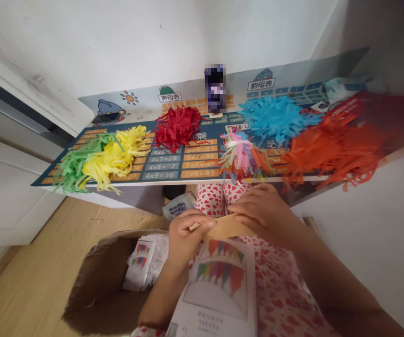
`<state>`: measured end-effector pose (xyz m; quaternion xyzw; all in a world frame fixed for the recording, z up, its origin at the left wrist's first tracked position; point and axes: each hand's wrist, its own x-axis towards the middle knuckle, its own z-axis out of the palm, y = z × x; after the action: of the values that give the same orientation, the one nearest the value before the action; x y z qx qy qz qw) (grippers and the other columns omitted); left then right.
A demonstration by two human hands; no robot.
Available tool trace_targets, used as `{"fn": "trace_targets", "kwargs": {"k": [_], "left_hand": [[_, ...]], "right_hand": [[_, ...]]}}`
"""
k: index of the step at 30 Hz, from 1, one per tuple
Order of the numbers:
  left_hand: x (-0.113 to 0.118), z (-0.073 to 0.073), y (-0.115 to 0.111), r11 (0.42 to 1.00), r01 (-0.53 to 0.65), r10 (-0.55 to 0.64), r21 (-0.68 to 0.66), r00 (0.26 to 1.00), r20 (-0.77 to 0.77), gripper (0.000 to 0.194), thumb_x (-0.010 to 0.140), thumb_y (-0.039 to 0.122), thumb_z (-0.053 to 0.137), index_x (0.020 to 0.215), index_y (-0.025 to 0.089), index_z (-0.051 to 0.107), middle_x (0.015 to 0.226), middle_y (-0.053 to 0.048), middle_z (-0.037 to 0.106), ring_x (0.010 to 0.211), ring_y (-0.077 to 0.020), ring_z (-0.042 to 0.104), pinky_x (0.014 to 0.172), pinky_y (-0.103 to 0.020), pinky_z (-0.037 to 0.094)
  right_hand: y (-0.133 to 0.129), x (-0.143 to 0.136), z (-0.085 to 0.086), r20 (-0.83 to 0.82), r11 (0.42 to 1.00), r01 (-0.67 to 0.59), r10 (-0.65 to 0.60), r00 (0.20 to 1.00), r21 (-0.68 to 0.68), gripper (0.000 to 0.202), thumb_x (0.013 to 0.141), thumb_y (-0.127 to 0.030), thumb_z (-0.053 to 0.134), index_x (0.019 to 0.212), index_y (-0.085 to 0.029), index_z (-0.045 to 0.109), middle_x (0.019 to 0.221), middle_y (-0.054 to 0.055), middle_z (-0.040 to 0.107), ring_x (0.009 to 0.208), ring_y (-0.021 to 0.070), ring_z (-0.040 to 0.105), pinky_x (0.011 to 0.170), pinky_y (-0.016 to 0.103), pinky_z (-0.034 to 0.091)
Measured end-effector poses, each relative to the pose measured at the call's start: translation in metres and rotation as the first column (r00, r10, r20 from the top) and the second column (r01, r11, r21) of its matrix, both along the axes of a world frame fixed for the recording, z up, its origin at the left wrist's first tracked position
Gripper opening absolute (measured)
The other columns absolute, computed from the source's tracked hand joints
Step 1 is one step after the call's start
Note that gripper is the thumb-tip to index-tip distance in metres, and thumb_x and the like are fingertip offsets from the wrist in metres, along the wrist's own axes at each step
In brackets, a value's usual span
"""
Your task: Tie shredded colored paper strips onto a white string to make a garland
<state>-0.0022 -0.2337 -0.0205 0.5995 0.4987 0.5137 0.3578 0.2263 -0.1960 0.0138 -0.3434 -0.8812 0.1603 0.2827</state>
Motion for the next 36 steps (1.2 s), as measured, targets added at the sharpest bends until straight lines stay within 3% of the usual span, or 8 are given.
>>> {"fn": "trace_targets", "kwargs": {"k": [4,8,12,17,30,36], "left_hand": [[0.007,0.008,-0.001,1.000,0.007,-0.006,0.013,0.999,-0.054,0.004,0.075,0.028,0.079,0.075,0.024,0.080,0.070,-0.002,0.072,0.066,-0.0151,0.065,0.063,-0.025,0.052],[0.006,0.013,-0.004,0.998,0.061,-0.063,-0.024,0.996,-0.059,0.005,0.075,0.025,0.078,0.080,0.023,0.080,0.076,-0.003,0.074,0.069,-0.0159,0.067,0.066,-0.025,0.053],[0.002,0.009,-0.008,0.994,0.027,-0.025,-0.103,0.999,0.022,0.012,0.074,0.026,0.078,0.086,0.023,0.078,0.081,-0.002,0.076,0.072,-0.0165,0.069,0.067,-0.025,0.054],[0.000,0.001,-0.009,0.997,0.011,-0.006,-0.078,0.998,0.059,0.011,0.083,0.029,0.071,0.081,0.021,0.078,0.078,-0.003,0.077,0.071,-0.0163,0.070,0.067,-0.025,0.054],[0.004,0.006,-0.008,0.998,0.008,-0.006,-0.064,0.999,0.037,0.009,0.078,0.030,0.075,0.082,0.022,0.080,0.082,-0.005,0.078,0.076,-0.0200,0.072,0.074,-0.030,0.057],[0.006,0.007,-0.007,0.999,0.004,-0.002,-0.054,0.999,0.044,0.008,0.079,0.027,0.074,0.080,0.022,0.080,0.080,-0.004,0.078,0.072,-0.0187,0.072,0.068,-0.027,0.057]], "right_hand": [[-0.006,-0.017,0.009,0.011,0.998,-0.010,0.010,1.000,0.068,0.019,0.096,-0.026,0.052,0.093,-0.022,0.070,0.088,0.002,0.074,0.088,0.0181,0.063,0.093,0.039,0.029],[-0.006,-0.025,0.009,-0.038,0.999,-0.040,0.040,0.998,0.002,0.024,0.097,-0.023,0.048,0.083,-0.021,0.068,0.081,0.000,0.072,0.078,0.0159,0.061,0.084,0.036,0.029],[-0.003,-0.025,0.007,-0.055,0.998,-0.052,0.051,0.997,-0.018,0.021,0.096,-0.020,0.048,0.084,-0.020,0.065,0.081,0.000,0.071,0.078,0.0157,0.060,0.084,0.036,0.028],[-0.003,-0.026,0.009,-0.044,0.998,-0.047,0.046,0.998,-0.039,0.016,0.094,-0.023,0.053,0.086,-0.021,0.066,0.081,-0.001,0.071,0.077,0.0153,0.060,0.084,0.036,0.027],[-0.004,-0.028,0.007,-0.099,0.998,-0.030,0.034,0.994,0.048,0.021,0.096,-0.024,0.052,0.082,-0.021,0.068,0.081,0.000,0.073,0.079,0.0147,0.063,0.082,0.035,0.031],[-0.003,-0.028,0.005,-0.141,0.995,-0.019,0.033,0.989,0.097,0.018,0.095,-0.022,0.053,0.082,-0.021,0.065,0.081,0.000,0.073,0.078,0.0150,0.064,0.081,0.035,0.031]]}}
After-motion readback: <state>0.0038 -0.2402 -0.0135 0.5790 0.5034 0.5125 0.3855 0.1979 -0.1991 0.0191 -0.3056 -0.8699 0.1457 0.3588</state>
